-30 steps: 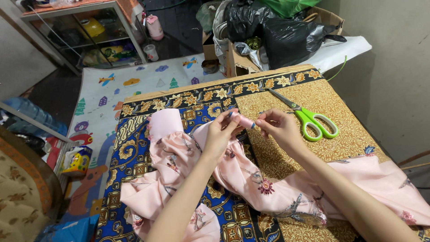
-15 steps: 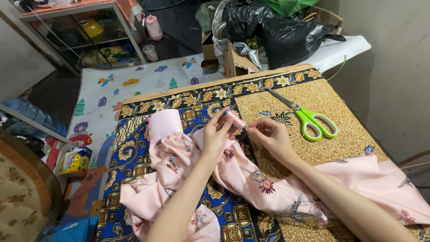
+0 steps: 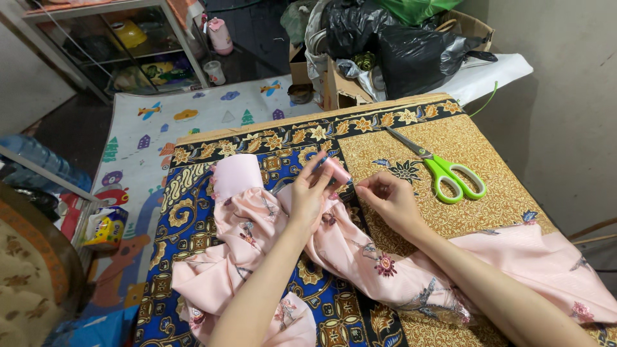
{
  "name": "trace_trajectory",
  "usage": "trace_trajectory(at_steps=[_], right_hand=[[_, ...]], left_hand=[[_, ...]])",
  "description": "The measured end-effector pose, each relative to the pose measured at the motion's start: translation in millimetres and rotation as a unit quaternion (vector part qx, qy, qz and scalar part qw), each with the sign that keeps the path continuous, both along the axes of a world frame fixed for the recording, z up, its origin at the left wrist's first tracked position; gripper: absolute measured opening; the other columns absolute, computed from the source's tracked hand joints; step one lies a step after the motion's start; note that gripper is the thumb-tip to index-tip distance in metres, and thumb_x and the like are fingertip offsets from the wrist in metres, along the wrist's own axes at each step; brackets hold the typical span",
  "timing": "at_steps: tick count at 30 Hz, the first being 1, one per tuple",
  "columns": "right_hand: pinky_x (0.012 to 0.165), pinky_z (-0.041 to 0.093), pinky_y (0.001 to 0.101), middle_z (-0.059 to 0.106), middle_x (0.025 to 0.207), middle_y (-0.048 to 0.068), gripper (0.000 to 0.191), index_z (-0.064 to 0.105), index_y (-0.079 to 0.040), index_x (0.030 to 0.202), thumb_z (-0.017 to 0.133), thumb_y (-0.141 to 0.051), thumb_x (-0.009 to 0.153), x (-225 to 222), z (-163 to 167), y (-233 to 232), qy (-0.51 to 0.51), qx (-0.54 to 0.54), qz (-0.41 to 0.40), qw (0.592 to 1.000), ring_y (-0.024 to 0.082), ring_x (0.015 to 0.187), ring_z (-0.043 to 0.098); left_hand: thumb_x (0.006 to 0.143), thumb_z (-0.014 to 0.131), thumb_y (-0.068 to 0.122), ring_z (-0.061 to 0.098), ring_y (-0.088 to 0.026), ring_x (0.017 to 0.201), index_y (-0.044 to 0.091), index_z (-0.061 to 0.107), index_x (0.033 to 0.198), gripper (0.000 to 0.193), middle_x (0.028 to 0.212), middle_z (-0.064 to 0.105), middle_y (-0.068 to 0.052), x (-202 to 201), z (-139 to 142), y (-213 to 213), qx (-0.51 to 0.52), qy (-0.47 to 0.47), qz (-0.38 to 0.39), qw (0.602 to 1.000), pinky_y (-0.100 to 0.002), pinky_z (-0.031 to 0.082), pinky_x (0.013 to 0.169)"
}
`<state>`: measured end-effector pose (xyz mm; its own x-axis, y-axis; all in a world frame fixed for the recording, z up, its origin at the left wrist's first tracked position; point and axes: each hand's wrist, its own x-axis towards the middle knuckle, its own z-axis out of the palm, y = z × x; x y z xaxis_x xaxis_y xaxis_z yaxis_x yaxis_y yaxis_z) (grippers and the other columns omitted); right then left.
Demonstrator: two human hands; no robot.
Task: The person hand-sews a piece of pink floral fabric on a table. They thread a needle, pull thread through the fabric, and repeatedly stitch along the fabric edge, occasionally repositioning the fabric and reaching for a spool of pink thread.
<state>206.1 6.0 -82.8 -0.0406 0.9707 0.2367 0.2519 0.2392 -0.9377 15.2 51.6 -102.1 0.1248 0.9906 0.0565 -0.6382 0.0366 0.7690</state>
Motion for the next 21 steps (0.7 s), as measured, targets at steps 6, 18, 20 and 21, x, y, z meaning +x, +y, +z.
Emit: trace_trajectory(at_steps=[6, 18, 20, 21], right_hand=[[0.058, 0.046, 0.0183, 0.071, 0.077, -0.002, 0.014, 0.075, -0.001, 0.097, 0.076, -0.012, 0.09, 0.0, 4.9, -3.0, -0.015, -0.018, -0.008, 1.0, 0.002, 0.067, 0.06], [0.052, 0.041, 0.0198, 0.066, 0.072, -0.004, 0.016, 0.072, 0.001, 0.097, 0.074, -0.013, 0.092, -0.7, 2.3, -2.5, 0.039, -0.043, -0.004, 0.998, 0.001, 0.061, 0.055], [0.052, 0.041, 0.02, 0.065, 0.071, -0.004, 0.016, 0.072, 0.001, 0.098, 0.074, -0.014, 0.092, 0.0, 2.5, -1.9, 0.036, -0.044, -0.003, 0.998, 0.001, 0.061, 0.054], [0.052, 0.041, 0.02, 0.065, 0.071, -0.004, 0.016, 0.073, 0.0, 0.099, 0.074, -0.014, 0.092, 0.6, 2.4, -1.6, 0.033, -0.044, -0.003, 0.998, 0.002, 0.061, 0.054]], left_hand=[[0.097, 0.067, 0.013, 0.069, -0.017, 0.101, 0.006, 0.057, 0.145, 0.05, 0.12, 0.069, -0.01, 1.7, 2.1, -3.4, -0.003, 0.016, -0.009, 1.0, -0.035, 0.06, 0.091], [0.098, 0.067, 0.008, 0.066, -0.011, 0.098, 0.008, 0.047, 0.156, 0.062, 0.115, 0.069, -0.007, 0.7, 9.3, -11.1, 0.057, 0.084, -0.026, 0.994, -0.026, 0.057, 0.087], [0.096, 0.069, 0.004, 0.065, -0.01, 0.097, 0.009, 0.045, 0.158, 0.067, 0.113, 0.067, -0.004, 0.8, 8.4, -11.2, 0.077, 0.11, -0.015, 0.991, -0.025, 0.055, 0.085], [0.094, 0.07, 0.003, 0.065, -0.009, 0.097, 0.01, 0.044, 0.157, 0.069, 0.113, 0.066, -0.002, 1.1, 8.0, -11.6, 0.074, 0.119, -0.009, 0.99, -0.024, 0.055, 0.083]])
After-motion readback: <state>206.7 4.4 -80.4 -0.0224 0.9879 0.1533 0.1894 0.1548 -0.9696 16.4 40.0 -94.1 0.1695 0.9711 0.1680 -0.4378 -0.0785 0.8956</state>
